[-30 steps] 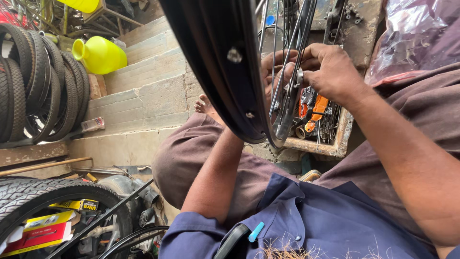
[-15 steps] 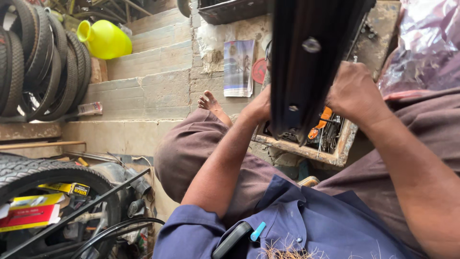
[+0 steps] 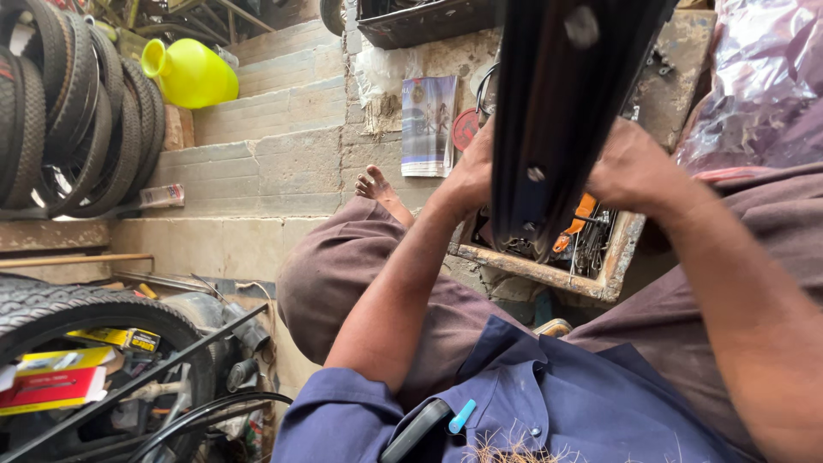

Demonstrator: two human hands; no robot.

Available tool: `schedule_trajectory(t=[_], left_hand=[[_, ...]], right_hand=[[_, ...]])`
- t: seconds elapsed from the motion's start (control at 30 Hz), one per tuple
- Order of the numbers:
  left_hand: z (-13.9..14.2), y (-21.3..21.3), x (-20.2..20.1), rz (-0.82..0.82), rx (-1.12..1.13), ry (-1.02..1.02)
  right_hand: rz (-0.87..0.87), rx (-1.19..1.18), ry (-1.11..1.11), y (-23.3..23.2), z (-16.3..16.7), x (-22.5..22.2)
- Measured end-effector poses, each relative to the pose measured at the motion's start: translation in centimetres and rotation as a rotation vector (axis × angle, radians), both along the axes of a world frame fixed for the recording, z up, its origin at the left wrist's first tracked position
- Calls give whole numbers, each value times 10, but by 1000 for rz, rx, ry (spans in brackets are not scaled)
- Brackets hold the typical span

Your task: The person is repairing a bicycle wheel by hand, focusing on the rim and spokes. They use a small tool to adjust components on the wheel's rim while holding the wheel steady with the other hand. The task involves precise manipulation of the wheel's parts in a cluttered workshop environment.

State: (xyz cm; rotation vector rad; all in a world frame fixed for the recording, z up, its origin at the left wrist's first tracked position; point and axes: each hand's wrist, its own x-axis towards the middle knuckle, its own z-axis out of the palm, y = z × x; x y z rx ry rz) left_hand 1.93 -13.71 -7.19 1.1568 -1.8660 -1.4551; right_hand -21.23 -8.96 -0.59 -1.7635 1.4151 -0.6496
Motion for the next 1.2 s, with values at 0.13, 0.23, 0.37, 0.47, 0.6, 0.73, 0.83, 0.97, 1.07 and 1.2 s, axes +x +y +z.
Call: schedule_trajectory(t=[0.13, 0.23, 0.37, 0.47, 0.6, 0.73, 0.83, 0.97, 1.07, 1.2], left_hand=[[-3, 5, 12, -19, 434, 569], [2, -2, -6, -105, 166, 201], [23, -5, -14, 38, 113, 329], [30, -2, -25, 5, 197, 575], [24, 9, -33, 22, -80, 310], [14, 7, -33, -9, 27, 384], [11, 7, -29, -38, 30, 385], [13, 11, -24, -8, -243, 158], [17, 12, -27, 65, -601, -109], [34, 11, -31, 128, -91, 139]], right_hand=[[-115, 172, 6, -1, 22, 12], [-210, 164, -124, 2, 29, 16], [-412, 62, -182, 1, 24, 7], [-410, -34, -78, 1, 18, 8], [-270, 85, 45, 5, 18, 14], [-91, -84, 120, 7, 30, 11], [-129, -52, 151, 14, 36, 11], [-129, -81, 183, 22, 33, 13], [-107, -168, 199, 19, 28, 14], [-108, -9, -45, 10, 28, 23]])
